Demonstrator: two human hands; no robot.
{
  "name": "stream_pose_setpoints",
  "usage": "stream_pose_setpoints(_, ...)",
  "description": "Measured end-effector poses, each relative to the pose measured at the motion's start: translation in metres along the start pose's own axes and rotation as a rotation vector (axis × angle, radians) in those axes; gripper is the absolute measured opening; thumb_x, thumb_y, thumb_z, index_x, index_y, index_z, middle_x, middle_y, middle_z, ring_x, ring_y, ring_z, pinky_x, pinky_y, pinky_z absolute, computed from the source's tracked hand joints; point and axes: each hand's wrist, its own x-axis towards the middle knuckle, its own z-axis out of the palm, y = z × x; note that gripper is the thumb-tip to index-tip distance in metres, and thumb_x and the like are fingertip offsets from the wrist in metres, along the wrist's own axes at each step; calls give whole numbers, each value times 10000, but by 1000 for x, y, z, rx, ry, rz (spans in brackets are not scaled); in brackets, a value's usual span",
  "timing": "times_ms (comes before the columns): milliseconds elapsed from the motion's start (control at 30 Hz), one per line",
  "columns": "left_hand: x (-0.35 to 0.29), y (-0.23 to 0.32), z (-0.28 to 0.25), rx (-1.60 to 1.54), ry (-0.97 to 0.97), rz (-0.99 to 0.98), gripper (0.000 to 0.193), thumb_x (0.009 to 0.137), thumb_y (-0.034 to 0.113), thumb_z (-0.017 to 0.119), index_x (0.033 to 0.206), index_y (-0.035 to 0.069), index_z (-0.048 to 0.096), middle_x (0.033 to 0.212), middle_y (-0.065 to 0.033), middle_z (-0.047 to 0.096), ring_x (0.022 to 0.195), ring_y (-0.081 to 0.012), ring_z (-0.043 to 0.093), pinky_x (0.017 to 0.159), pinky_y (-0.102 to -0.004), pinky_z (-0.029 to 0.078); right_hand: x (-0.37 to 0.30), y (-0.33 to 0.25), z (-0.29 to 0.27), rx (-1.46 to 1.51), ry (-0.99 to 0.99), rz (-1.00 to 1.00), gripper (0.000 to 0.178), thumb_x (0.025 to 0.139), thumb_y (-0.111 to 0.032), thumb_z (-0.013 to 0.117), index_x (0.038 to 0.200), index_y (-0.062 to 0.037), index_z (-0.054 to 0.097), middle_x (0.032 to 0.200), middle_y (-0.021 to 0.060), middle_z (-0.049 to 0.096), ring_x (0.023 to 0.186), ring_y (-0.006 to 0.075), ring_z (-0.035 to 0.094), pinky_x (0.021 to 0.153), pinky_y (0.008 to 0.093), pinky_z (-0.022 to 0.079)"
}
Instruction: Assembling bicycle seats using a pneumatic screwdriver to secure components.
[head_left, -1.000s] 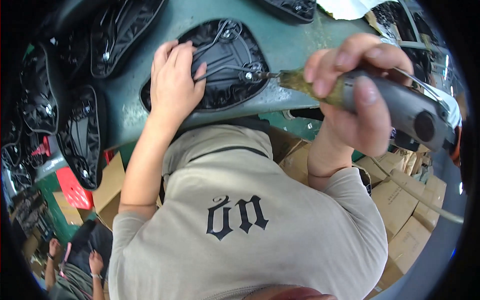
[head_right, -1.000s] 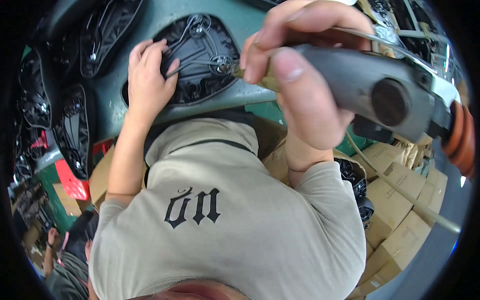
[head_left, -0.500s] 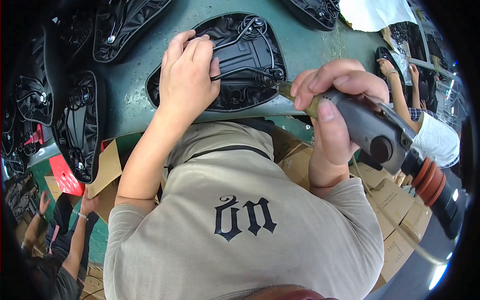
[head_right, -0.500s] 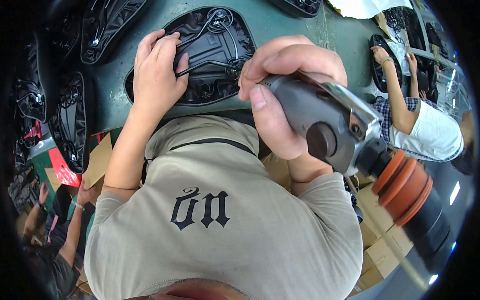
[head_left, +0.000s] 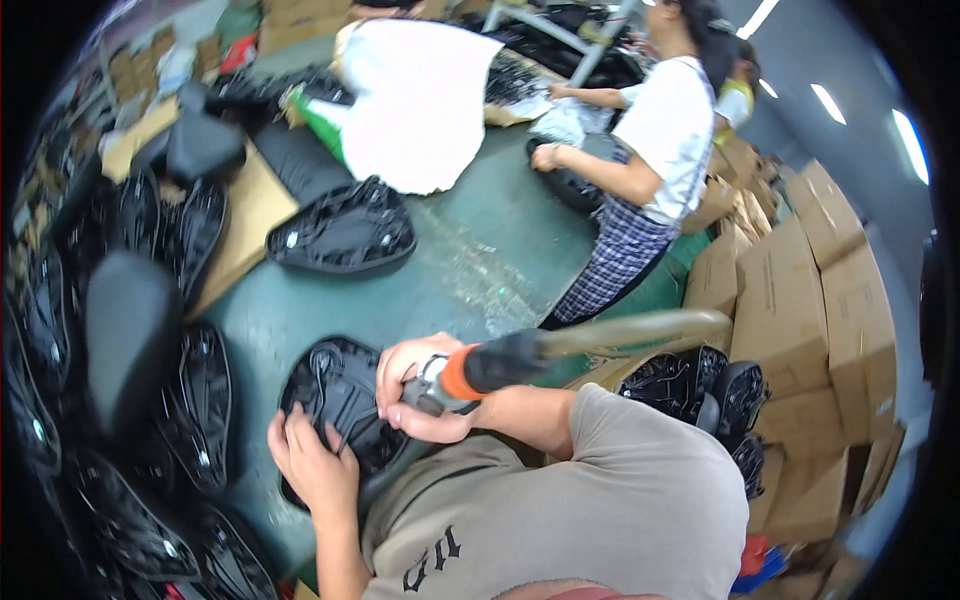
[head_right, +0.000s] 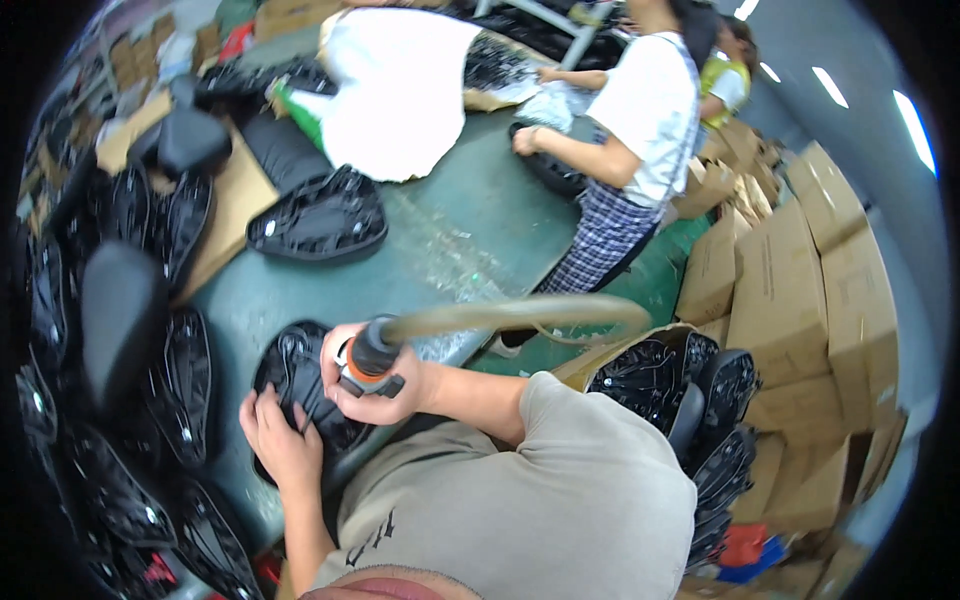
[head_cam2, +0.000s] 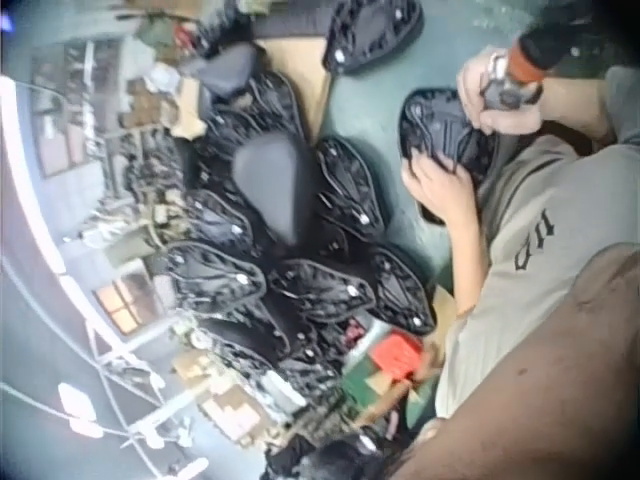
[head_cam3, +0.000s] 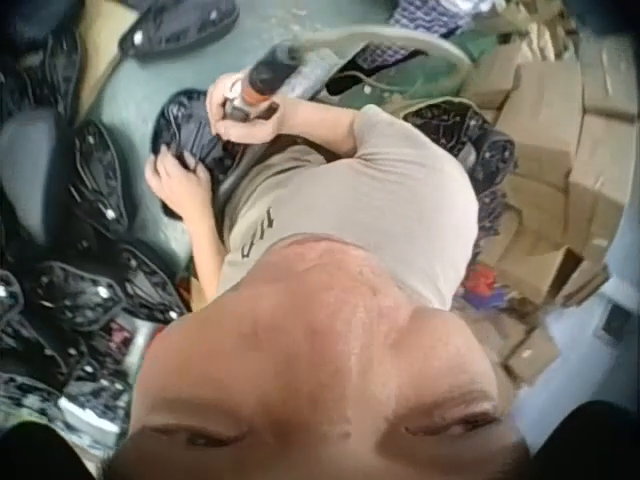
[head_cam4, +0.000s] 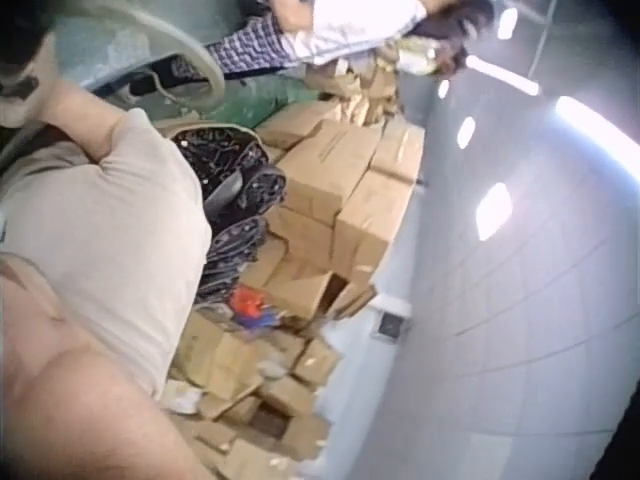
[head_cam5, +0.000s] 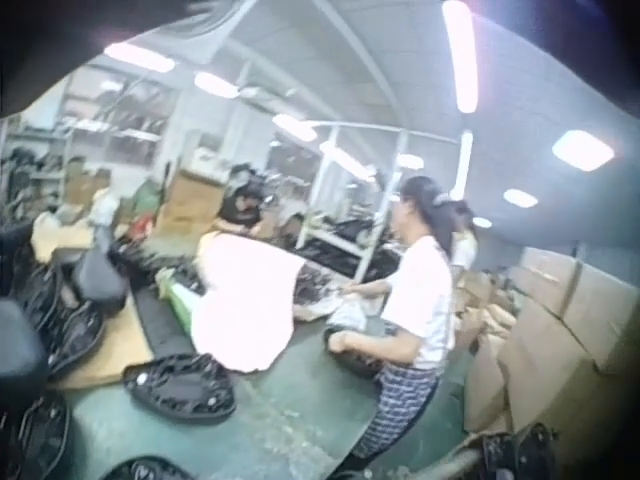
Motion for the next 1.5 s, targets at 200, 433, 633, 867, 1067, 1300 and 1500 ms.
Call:
stream_pose_setpoints(200,-14,-3,3,9,-20,8,439,837,45,691,1241,-98,598,1200,-231,639,1288,-450,507,1116,-539,399,-5,-5,6,-51,-97,-32,249,828,18,696,1062,-25,622,952,92,678,799,155,661,699,284,533)
stream_pose_setpoints(433,-32,18,4,120,-12,75,458,705,-82,634,1158,-93,562,1188,-271,588,1259,-464,517,1088,-532,415,-17,-52,11,-110,-143,-105,252,825,-10,697,1067,-21,631,978,70,678,829,155,648,761,308,530)
stream_pose_setpoints(633,-37,26,0,220,42,78,419,721,-73,603,1138,-86,575,1151,-227,615,1243,-422,537,1044,-513,436,-21,-74,12,-6,32,-30,264,837,11,695,1082,-27,604,975,63,670,867,141,665,768,308,547)
stream_pose_setpoints(867,-90,-12,-54,37,-95,-215,528,660,-113,560,1183,-47,565,1063,-184,592,995,-381,603,914,-459,485,-12,-67,-22,73,123,-46,244,843,38,673,1058,-37,585,950,68,652,798,113,646,695,276,543)
stream_pose_setpoints(1067,-170,-23,-109,-153,25,-450,617,694,-180,494,1277,-6,594,1115,-180,623,959,-331,642,844,-412,556,9,35,-42,51,12,24,279,831,99,676,1080,-7,612,925,109,676,720,154,660,607,300,571)
stream_pose_setpoints(1300,-345,3,-91,-666,500,-1345,347,780,-121,506,1102,-13,576,1154,-64,673,991,-146,602,905,-274,483,1,100,-60,220,-41,190,343,871,78,606,1188,-45,569,1020,164,637,723,199,619,718,372,560)
stream_pose_setpoints(1500,-468,11,-74,-438,1163,-1987,121,876,1,549,948,-26,642,995,-135,706,904,-228,669,797,-354,525,13,95,-46,182,-160,140,318,919,32,558,1237,17,554,1007,174,646,717,210,595,687,396,522)
